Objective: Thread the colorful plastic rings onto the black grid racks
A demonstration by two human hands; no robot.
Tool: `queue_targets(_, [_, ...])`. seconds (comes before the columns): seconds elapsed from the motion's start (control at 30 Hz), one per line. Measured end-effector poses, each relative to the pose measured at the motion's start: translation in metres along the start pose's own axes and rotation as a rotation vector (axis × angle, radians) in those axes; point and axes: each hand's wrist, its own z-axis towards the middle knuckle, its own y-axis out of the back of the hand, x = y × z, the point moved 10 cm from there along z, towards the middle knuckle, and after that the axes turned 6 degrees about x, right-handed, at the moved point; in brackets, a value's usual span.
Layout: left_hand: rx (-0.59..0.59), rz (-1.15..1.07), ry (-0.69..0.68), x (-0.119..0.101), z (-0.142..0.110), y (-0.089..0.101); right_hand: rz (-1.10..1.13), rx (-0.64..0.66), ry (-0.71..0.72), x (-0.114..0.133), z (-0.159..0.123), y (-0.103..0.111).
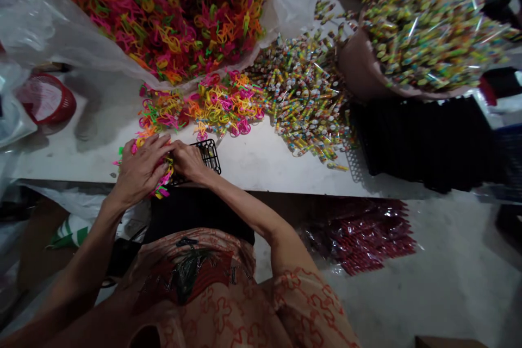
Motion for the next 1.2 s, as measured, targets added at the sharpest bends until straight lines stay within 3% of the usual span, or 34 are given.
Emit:
queue_targets(0.3, [-0.033,-0.008,0.014,0.006,0.000,0.002,0.074,0.047,0.029,0.002,-0.005,0.011])
queue_targets(0.43, [-0.045,0.009,0.026,0.005,0.000,0.005,0.210,-0.077,0.035,-0.011,-0.011,0.027])
queue_targets(0.57, [-0.053,0.035,0.025,0.002,0.001,0.008,0.306,-0.213,-0.065,-0.036,-0.035,0.041])
queue_targets(0.67, [-0.051,0.036,0.023,0.001,0.001,0.008,0.274,-0.206,-0.085,-0.043,-0.059,0.044])
queue_targets(0.8, [-0.041,0.001,0.023,0.004,0.000,0.007,0.214,-0.167,-0.064,-0.032,-0.077,0.040])
queue_targets(0.9, [-0.049,-0.018,0.028,0.007,-0.001,0.008,0.275,-0.208,-0.024,-0.014,-0.070,0.033])
queue_targets(1.0, [-0.043,-0.017,0.018,0.007,0.000,0.006,0.503,-0.218,-0.018,-0.003,-0.053,0.018])
queue_targets(1.2, [-0.026,0.009,0.024,0.006,0.001,0.004,1.085,-0.191,-0.179,-0.021,-0.038,-0.018])
